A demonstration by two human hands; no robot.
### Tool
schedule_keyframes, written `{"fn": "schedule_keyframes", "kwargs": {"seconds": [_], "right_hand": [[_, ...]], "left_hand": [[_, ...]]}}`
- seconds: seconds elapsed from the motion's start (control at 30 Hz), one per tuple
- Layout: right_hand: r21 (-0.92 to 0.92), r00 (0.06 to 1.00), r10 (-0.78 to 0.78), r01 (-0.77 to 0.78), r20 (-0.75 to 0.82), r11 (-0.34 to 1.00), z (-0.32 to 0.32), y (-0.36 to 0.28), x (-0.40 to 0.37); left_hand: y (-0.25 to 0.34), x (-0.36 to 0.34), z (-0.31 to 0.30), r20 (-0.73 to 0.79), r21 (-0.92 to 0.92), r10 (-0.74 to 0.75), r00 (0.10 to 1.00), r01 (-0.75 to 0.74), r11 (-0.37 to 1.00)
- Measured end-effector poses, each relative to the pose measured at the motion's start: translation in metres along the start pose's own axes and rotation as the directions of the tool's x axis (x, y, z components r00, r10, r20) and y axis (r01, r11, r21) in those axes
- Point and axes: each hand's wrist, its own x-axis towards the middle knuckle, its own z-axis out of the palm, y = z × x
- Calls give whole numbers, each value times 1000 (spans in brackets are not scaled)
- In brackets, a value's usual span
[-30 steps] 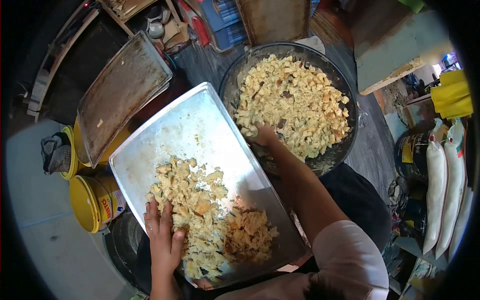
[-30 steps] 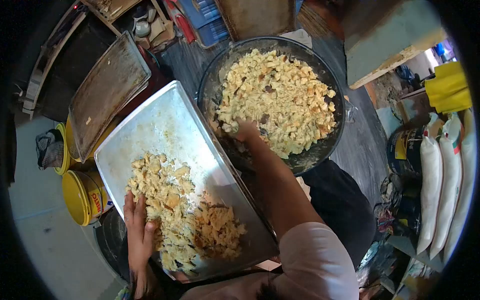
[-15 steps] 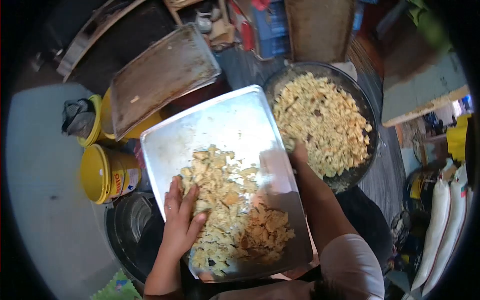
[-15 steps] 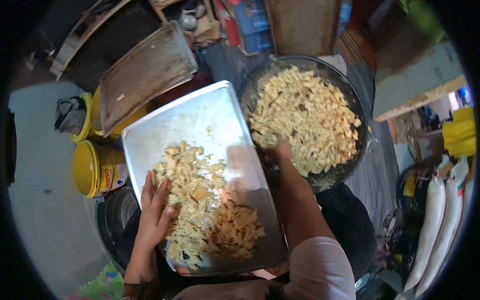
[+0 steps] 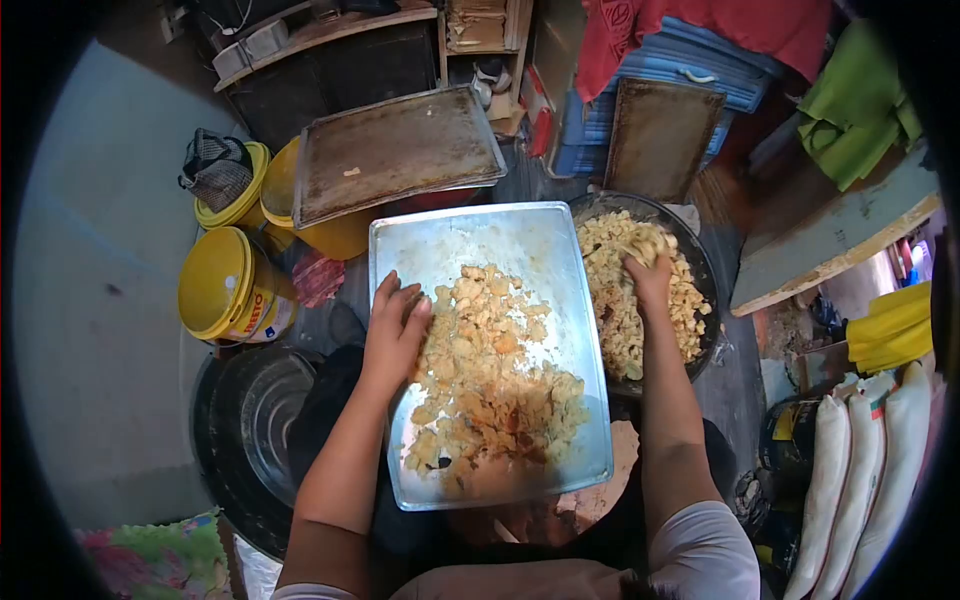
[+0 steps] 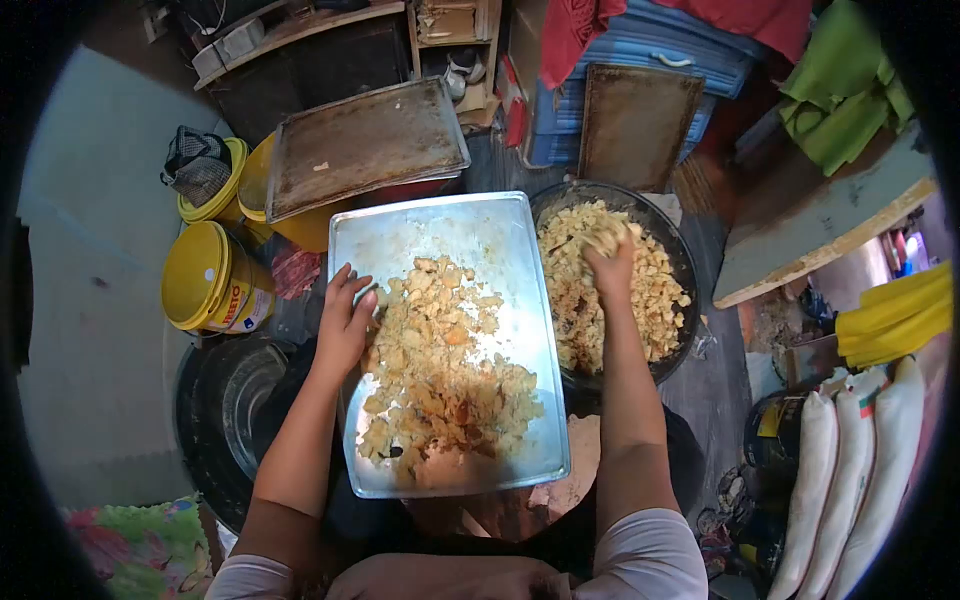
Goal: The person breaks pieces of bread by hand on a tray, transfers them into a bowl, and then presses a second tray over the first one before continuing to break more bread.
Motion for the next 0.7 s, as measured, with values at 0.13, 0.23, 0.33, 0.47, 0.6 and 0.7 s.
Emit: {"fn": "schedule_keyframes", "kwargs": {"seconds": [0.13, 0.23, 0.33, 0.47, 0.6, 0.7], "right_hand": [[-69, 933, -123, 155, 340, 985, 67, -103, -49], [-202, 736, -197, 415, 648, 887, 121, -142, -80], [-328, 622, -162, 596, 766, 733, 171, -152, -98], [-590, 649, 36, 666, 760, 456, 218, -155, -112], [-730, 748, 187, 506, 636, 459, 206, -161, -107], [-733, 817, 129, 419, 562, 535, 167, -127, -88]], "left_hand": [[-28, 10, 10, -104, -322, -167, 980, 125, 938], [-44, 19, 10, -77, -623, -309, 948, 196, 757], [-26, 22, -4, 79, -809, -428, 900, 309, 500], [-9, 25, -13, 128, -827, -378, 917, 310, 470], [-21, 27, 1, 123, -812, -354, 927, 299, 501], [-24, 26, 0, 144, -799, -288, 947, 283, 530]]}}
